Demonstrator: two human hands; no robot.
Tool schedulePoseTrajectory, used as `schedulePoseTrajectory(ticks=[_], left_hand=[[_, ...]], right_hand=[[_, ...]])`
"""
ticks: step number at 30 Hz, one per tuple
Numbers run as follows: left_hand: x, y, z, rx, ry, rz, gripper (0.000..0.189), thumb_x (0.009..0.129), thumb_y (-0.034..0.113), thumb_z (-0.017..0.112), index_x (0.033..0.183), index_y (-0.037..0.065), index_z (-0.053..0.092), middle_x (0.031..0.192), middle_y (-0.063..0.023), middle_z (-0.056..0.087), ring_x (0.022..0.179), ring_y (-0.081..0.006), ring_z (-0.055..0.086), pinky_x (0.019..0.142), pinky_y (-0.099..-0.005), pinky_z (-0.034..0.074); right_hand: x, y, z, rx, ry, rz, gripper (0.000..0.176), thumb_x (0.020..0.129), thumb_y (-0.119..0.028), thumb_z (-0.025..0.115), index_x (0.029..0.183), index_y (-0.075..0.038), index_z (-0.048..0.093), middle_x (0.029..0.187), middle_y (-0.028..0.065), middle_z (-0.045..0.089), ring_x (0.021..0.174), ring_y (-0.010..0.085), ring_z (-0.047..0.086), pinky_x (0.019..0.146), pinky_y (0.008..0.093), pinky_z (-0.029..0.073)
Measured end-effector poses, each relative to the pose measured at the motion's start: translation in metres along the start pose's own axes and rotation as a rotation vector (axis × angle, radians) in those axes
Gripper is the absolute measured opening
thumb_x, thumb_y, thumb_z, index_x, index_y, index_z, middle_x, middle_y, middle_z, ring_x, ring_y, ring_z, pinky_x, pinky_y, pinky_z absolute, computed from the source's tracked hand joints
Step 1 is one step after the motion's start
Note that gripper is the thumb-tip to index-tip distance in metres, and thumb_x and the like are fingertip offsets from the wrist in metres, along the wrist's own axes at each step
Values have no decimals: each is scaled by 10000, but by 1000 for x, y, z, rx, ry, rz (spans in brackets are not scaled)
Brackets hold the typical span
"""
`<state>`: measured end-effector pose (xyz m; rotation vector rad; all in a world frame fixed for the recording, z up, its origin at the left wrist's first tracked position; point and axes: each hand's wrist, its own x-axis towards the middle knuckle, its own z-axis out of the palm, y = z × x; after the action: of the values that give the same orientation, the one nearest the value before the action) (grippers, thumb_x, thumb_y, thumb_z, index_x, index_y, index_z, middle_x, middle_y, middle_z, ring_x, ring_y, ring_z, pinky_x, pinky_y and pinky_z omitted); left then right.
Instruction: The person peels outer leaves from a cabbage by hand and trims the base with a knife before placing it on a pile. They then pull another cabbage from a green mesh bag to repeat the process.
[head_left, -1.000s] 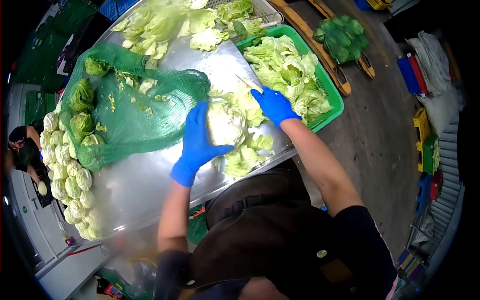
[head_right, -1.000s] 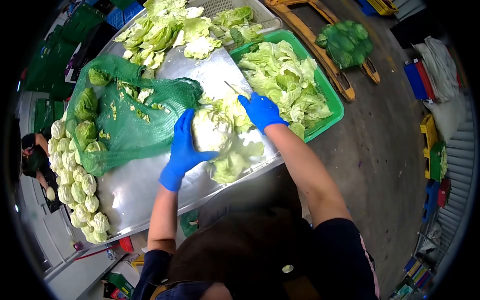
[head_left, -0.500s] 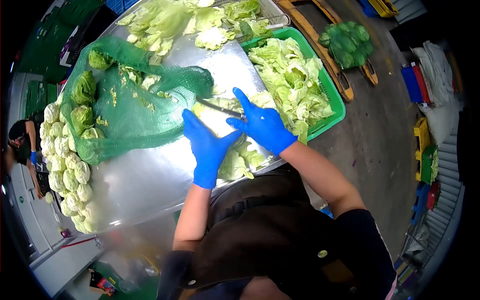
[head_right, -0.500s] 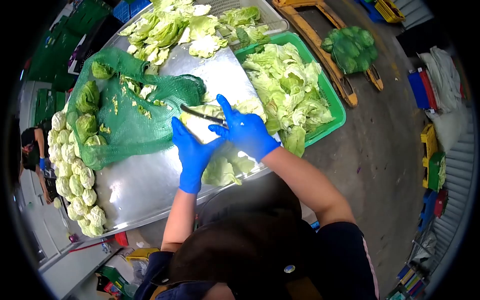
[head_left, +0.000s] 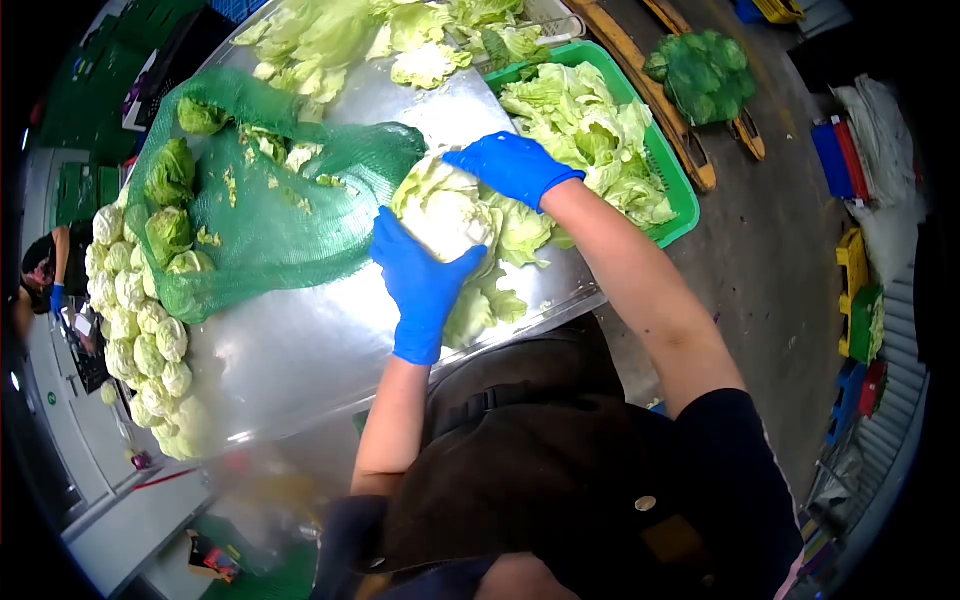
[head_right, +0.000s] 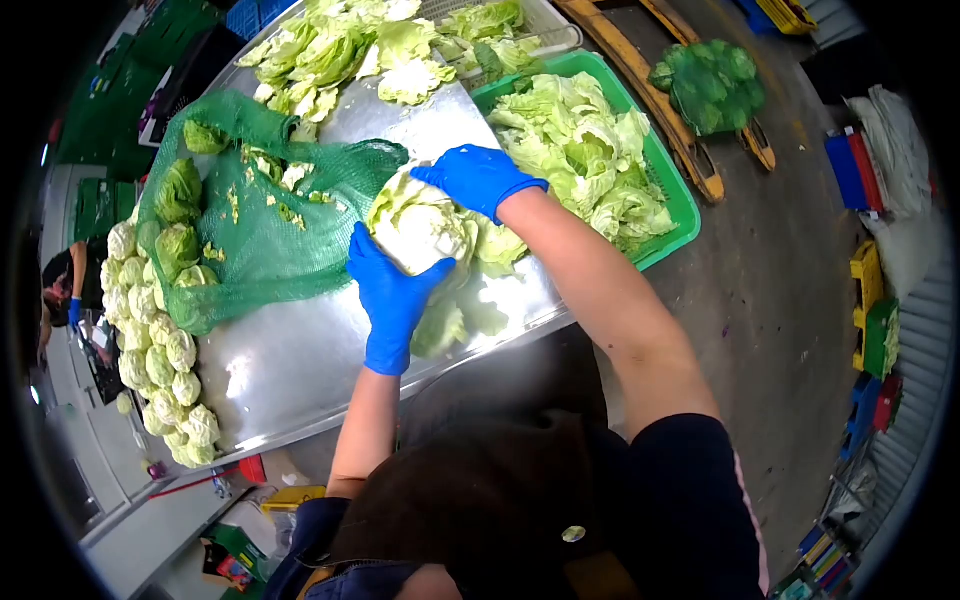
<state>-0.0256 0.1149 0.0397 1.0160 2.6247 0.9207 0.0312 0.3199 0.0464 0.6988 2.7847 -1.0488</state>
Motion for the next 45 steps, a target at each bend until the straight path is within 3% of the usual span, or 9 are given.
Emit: schedulePoseTrajectory(ticks=[6, 11, 16, 18, 24, 27, 33, 37, 45], left_hand=[[-1, -19, -5, 39, -29, 194, 1236, 557, 441, 889, 1471, -50, 217, 1423, -275, 349, 1287, -430, 377, 1077, -464, 350], [15, -10, -20, 29, -194, 532, 1226, 538, 426, 892, 1484, -4, 242, 1459, -264, 315, 1334, -413, 349, 1104, -459, 333], [44, -9, -27, 7, -411, 688, 1302, 481, 341, 918, 1516, 23, 195, 1542, -210, 245, 1395, -401, 287, 1150, -449, 282], [52, -6, -22, -99, -390, 670, 1319, 491, 333, 919, 1523, 22, 159, 1555, -220, 211, 1419, -407, 242, 1164, -449, 256], [-5, -20, 17, -594, -89, 46, 1233, 639, 308, 893, 1496, -76, 94, 1520, -283, 210, 1419, -389, 234, 1173, -436, 203], [7, 19, 31, -327, -29, 0, 1255, 640, 289, 895, 1493, -89, 56, 1511, -285, 230, 1397, -367, 284, 1144, -423, 262], [39, 27, 37, -258, -42, 60, 1258, 569, 389, 905, 1471, -76, 161, 1438, -305, 321, 1328, -423, 340, 1107, -464, 302], [37, 24, 46, -279, -27, 60, 1191, 574, 359, 898, 1454, -58, 212, 1401, -284, 356, 1308, -416, 354, 1094, -460, 322], [37, -23, 41, -444, -158, 264, 1202, 535, 367, 916, 1463, -6, 249, 1428, -215, 348, 1307, -360, 379, 1106, -449, 318]], right_hand=[[-10, 27, 56, 350, 363, 291, 537, 808, -539, 666, 1028, -51, 702, 1084, 199, 677, 1014, 351, 643, 871, 415, 503], [-36, 84, 63, 979, 392, 704, 450, 804, -403, 698, 954, 21, 691, 805, 180, 700, 718, 335, 665, 675, 417, 510], [-77, 4, 15, 322, 532, 228, 674, 837, -352, 701, 1434, -190, 436, 893, 179, 691, 752, 266, 681, 702, 386, 536], [-75, -19, 5, 595, 252, -19, 606, 873, -200, 701, 1431, -191, 464, 1291, 90, 612, 848, 186, 635, 788, 305, 523], [-46, 5, 5, 467, 266, 28, 417, 891, -294, 684, 1285, -174, 621, 1205, 118, 653, 992, 249, 656, 882, 345, 511], [-49, 14, 15, 395, 315, 86, 543, 873, -396, 680, 1347, -165, 554, 1185, 142, 653, 965, 285, 661, 854, 374, 520], [-59, 6, 8, 109, 232, 184, 769, 886, -550, 569, 1462, -82, 370, 1254, 213, 585, 967, 361, 658, 812, 454, 525], [-32, 47, 18, 37, 261, 58, 710, 898, -589, 513, 1354, -46, 483, 1178, 220, 619, 955, 371, 652, 807, 463, 525], [-24, 99, 36, 259, 240, 455, 611, 865, -532, 577, 1239, -48, 593, 1178, 234, 630, 1086, 388, 601, 928, 448, 477]])
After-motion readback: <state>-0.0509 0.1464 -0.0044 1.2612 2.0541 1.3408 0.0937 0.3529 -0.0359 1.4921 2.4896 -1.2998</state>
